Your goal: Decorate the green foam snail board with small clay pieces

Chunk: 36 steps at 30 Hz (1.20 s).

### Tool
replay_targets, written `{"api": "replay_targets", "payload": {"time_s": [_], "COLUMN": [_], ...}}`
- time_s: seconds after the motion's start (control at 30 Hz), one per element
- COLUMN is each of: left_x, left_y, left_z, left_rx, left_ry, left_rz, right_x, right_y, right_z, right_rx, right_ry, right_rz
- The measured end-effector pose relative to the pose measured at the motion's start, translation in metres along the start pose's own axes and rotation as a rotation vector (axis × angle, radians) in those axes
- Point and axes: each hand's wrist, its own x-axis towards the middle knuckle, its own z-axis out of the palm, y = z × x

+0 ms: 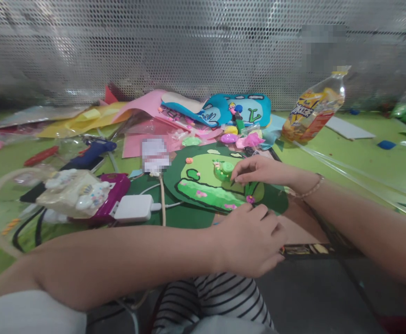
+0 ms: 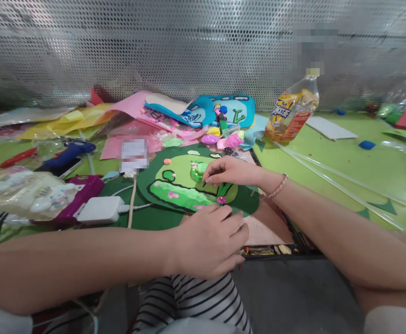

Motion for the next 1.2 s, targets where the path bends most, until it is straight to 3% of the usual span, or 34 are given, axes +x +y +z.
{"api": "replay_targets", "payload": {"time_s": [0.27,0.83,1.2], "left_x": [0.000,0.000,0.002], "left_y": [0.000,0.000,0.001], "left_z": [0.002,0.002,-0.004], "left_rx": [-0.028,-0.023,0.005], "left_ry": [0.011,-0.004,-0.043], "left_rz": [-0.013,-0.004,-0.002], "right_x": [-0.001,-0.006,-0.005], "right_y": [-0.003,-0.010,-0.008], "right_z": [0.004,0.015,0.016], "right_rx": [-0.025,-0.388,-0.379], "right_ry": [0.035,-0.040,-0.021], "right_rz": [-0.047,-0.137,-0.174]}}
